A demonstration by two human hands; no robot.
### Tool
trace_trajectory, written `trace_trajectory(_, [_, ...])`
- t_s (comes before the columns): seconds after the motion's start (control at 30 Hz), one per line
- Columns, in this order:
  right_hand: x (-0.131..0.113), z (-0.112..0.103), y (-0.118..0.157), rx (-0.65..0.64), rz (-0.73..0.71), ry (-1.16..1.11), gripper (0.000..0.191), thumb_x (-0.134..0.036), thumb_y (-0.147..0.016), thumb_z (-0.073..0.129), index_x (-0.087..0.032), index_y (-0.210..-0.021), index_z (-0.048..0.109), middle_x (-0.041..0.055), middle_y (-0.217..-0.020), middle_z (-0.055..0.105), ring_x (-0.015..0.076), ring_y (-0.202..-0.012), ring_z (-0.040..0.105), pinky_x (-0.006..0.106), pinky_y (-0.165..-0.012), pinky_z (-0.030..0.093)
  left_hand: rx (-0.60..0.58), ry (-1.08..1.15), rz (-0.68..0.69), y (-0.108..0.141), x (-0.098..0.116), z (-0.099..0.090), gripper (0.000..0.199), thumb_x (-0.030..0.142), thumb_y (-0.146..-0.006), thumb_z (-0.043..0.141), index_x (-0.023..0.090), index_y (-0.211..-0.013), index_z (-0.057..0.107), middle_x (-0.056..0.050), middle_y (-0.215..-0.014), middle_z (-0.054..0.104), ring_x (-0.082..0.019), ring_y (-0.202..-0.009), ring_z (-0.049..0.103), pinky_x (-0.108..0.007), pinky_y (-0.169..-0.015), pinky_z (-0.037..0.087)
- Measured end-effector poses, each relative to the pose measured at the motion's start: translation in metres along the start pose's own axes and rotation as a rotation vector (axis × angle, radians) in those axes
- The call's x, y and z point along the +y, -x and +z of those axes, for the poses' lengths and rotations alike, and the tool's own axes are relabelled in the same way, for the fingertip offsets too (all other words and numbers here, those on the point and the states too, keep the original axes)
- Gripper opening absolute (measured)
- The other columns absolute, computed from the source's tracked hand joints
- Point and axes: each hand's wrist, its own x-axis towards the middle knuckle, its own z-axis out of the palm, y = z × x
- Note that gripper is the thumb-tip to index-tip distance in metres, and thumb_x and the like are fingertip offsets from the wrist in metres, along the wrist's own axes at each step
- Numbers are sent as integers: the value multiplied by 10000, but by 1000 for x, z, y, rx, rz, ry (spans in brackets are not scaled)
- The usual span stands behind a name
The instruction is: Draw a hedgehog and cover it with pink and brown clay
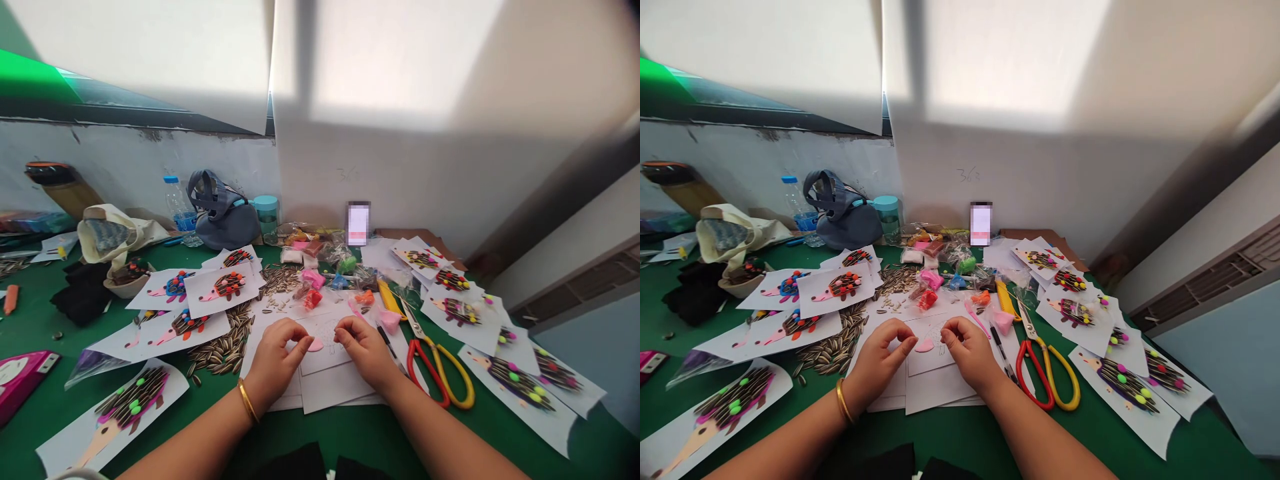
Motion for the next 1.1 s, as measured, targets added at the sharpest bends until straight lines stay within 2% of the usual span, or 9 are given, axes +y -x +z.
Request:
trace_trajectory(0.13, [2,1,-1,-2,-2,-2,192,-378,-904,541,-202,-854,601,18,-810,629,178,-785,596,288,-725,453,25,-8,6,0,-6,2,98,271,-906,576,214,-919,655,-39,-895,668,-202,-879,616,-359,-828,482])
trace_trajectory(0.27, [3,1,-2,-2,-10,-12,189,-373,-900,547,-200,-848,602,17,-803,629,171,-769,586,281,-712,449,0,-19,-1,0,-12,9,173,200,-908,542,236,-1026,664,-40,-979,693,-202,-945,624,-367,-879,468])
trace_trajectory(0.37, [3,1,-2,-2,-9,-10,185,-373,-898,552,-202,-852,602,14,-800,627,169,-766,581,280,-712,446,-31,-91,-47,-1,-12,12,95,192,-859,616,224,-936,663,-18,-898,702,-202,-871,631,-360,-835,462])
trace_trajectory(0.43, [2,2,-2,0,-12,-11,181,-371,-898,553,-202,-853,602,12,-801,626,169,-771,582,282,-719,447,-94,-151,-44,-4,-10,13,23,208,-853,644,220,-860,662,-6,-839,697,-197,-824,628,-351,-798,449])
trace_trajectory(0.53, [2,2,-2,1,-26,-10,180,-366,-900,550,-202,-847,603,14,-805,625,169,-775,580,286,-727,447,-162,-246,-5,-7,-7,15,25,237,-855,669,233,-862,693,-15,-869,693,-208,-856,625,-360,-796,424])
trace_trajectory(0.67, [1,3,-2,-6,-37,-12,175,-356,-902,546,-202,-845,607,16,-803,629,169,-775,577,288,-728,447,-166,-335,18,-8,-8,19,71,254,-858,680,256,-911,727,-29,-916,686,-227,-903,616,-392,-826,396])
trace_trajectory(1.1, [1,4,-3,-8,-42,5,166,-343,-893,546,-203,-831,610,13,-780,635,167,-760,574,284,-709,441,-159,-413,47,-7,-7,24,128,282,-896,623,285,-925,747,-28,-887,663,-216,-857,586,-397,-809,370])
